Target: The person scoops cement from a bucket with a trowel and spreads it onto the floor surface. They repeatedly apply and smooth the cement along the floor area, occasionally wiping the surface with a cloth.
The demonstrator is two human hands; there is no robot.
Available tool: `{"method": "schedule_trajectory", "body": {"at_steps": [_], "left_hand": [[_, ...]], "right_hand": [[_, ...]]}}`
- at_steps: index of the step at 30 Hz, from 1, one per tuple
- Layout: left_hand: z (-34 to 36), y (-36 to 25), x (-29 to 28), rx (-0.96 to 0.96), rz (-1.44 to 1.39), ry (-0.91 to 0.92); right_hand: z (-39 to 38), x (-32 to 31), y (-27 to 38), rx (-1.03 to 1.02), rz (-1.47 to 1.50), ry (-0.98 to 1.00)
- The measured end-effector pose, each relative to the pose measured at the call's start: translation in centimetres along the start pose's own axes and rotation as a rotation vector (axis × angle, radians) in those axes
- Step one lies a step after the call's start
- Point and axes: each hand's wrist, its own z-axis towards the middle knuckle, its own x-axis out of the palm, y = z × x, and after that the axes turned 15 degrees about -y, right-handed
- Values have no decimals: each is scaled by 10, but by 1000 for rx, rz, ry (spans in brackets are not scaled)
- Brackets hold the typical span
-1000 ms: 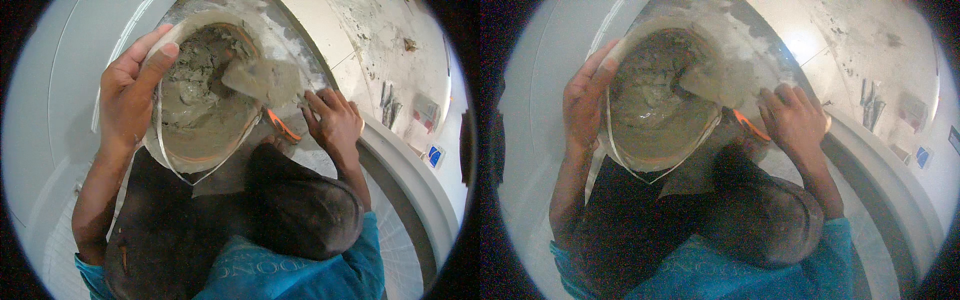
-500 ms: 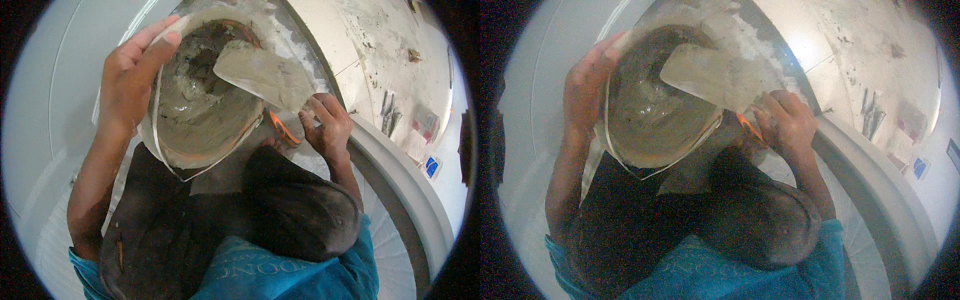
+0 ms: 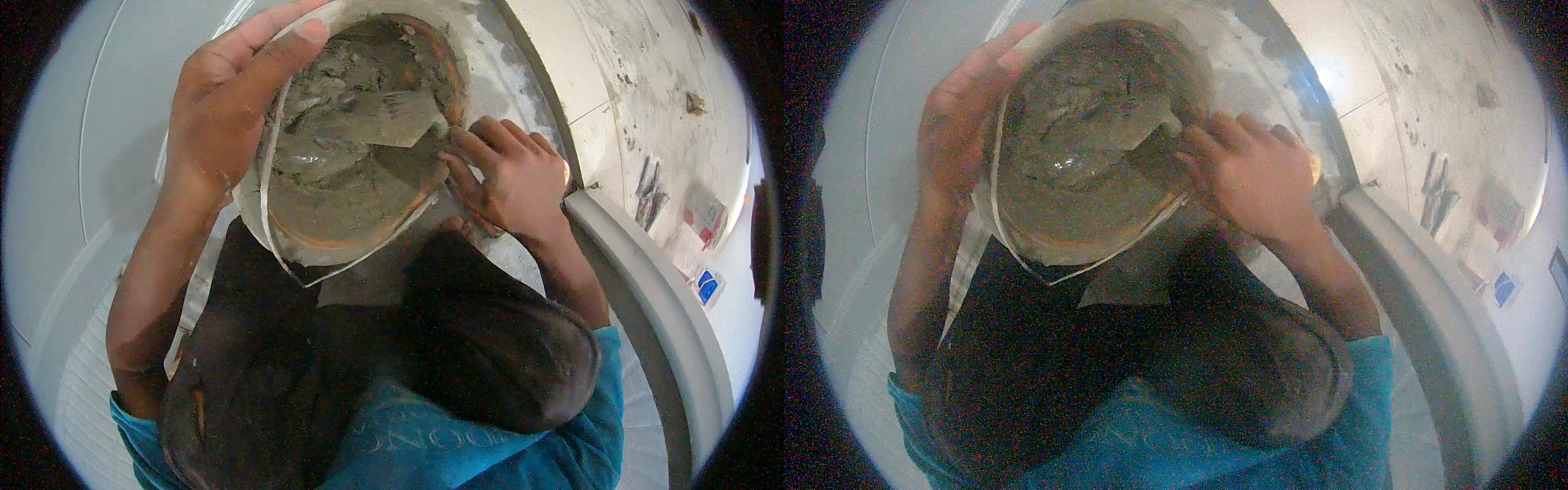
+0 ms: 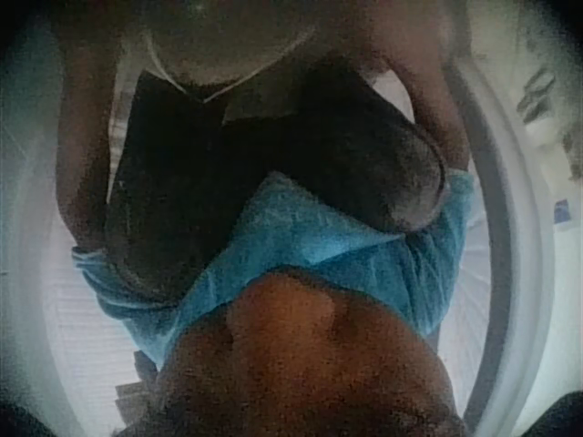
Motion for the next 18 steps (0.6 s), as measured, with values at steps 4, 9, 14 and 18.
{"method": "schedule_trajectory", "body": {"at_steps": [4,9,14,18], "left_hand": [[-2,1,-2,-44,-59,-11],[-2,-2,2,-91,-87,-8],[-2,-5,-3,26,43,43],[-1,-2,-5,-50,-82,28]], "right_hand": [[-5,-8,-1,119,34,-14],[1,1,2,134,98,-41],[2,11,4,161,65,-131],[-11,9,-3,175,0,-202]]}}
